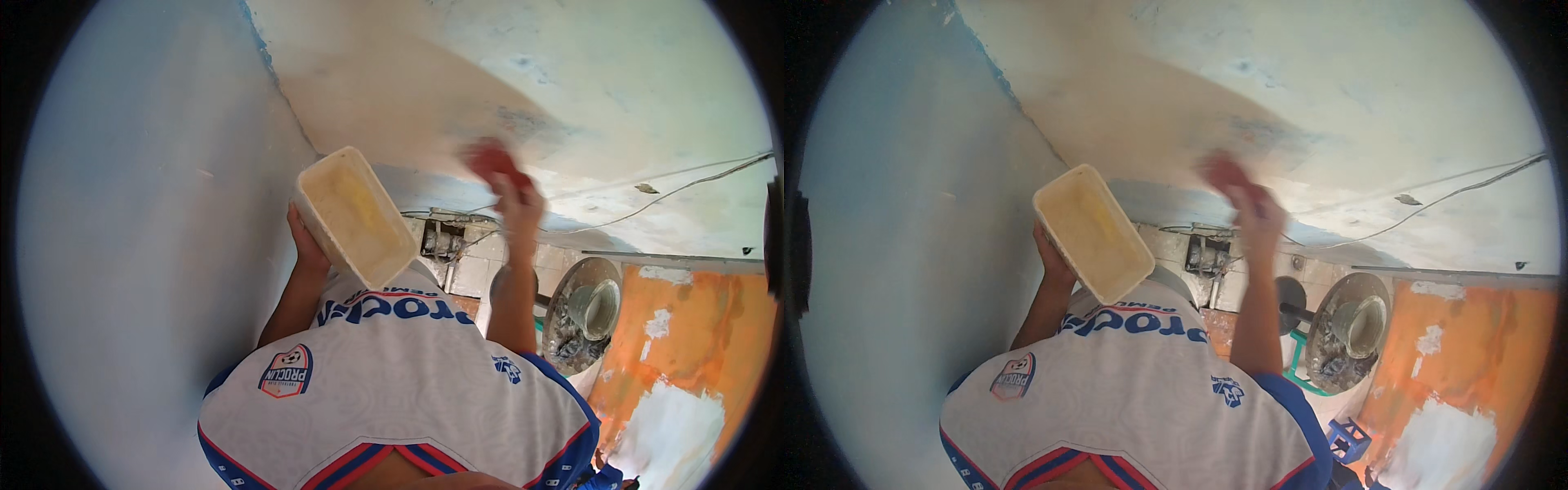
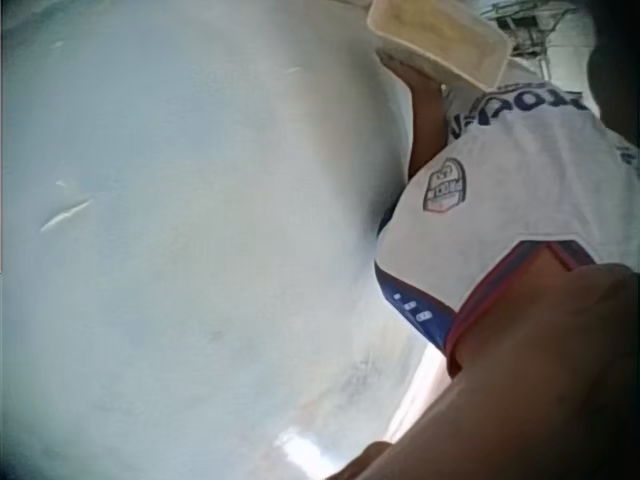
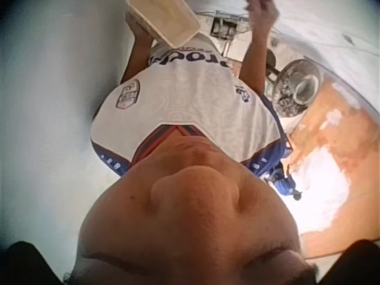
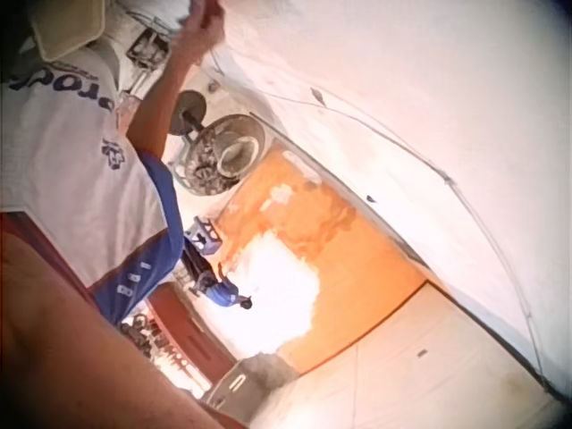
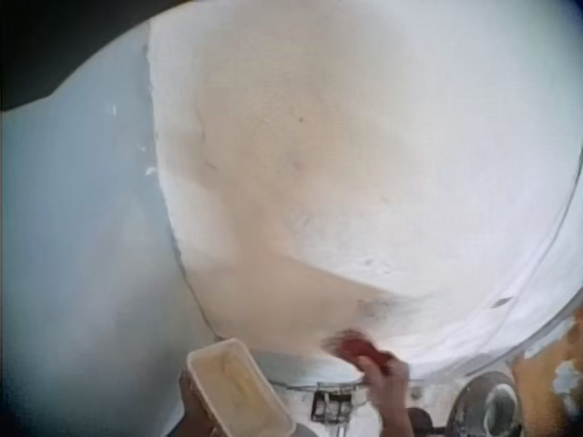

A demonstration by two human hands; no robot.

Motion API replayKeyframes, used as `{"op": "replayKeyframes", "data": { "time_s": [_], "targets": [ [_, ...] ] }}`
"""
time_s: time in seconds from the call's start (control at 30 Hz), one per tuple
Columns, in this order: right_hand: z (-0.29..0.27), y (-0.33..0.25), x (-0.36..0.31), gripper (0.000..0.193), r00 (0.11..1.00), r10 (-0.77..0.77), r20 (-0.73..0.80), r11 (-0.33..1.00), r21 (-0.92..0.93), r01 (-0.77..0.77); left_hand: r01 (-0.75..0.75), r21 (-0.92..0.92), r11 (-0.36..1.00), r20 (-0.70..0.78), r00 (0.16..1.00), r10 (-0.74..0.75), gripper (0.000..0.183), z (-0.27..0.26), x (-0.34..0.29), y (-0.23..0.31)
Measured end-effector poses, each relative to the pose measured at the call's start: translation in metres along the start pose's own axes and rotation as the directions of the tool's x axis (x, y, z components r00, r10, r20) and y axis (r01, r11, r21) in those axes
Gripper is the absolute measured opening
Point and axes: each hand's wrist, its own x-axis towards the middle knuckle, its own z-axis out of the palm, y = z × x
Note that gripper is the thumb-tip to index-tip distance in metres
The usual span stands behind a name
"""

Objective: The person applies a white plaster substance from a container onto a ceiling using a putty knife, smoothing it across the surface with multiple strokes.

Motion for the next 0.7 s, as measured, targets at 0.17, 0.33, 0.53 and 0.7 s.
{"op": "replayKeyframes", "data": {
  "time_s": [0.17,0.33,0.53,0.7],
  "targets": [
    [0.063,0.008,0.038,0.022,0.979,-0.196,-0.045,0.979,-0.067,0.193,-0.013,-0.019,1.000,0.025,1.000,0.014,0.076,0.004,0.010,0.004],
    [-0.057,0.006,0.008,0.025,0.958,-0.040,-0.284,0.994,0.091,0.068,-0.076,-0.069,0.995,0.044,0.996,0.079,0.076,0.010,0.011,0.006],
    [0.051,0.011,0.022,0.019,0.949,-0.287,0.132,0.950,-0.086,0.299,-0.070,-0.016,0.997,0.080,0.994,0.071,0.076,0.026,0.011,-0.004],
    [-0.033,-0.015,0.023,0.021,0.960,-0.106,-0.261,0.978,0.145,0.148,-0.179,0.034,0.983,0.027,0.984,0.178,0.075,0.039,0.006,-0.004]
  ]
}}
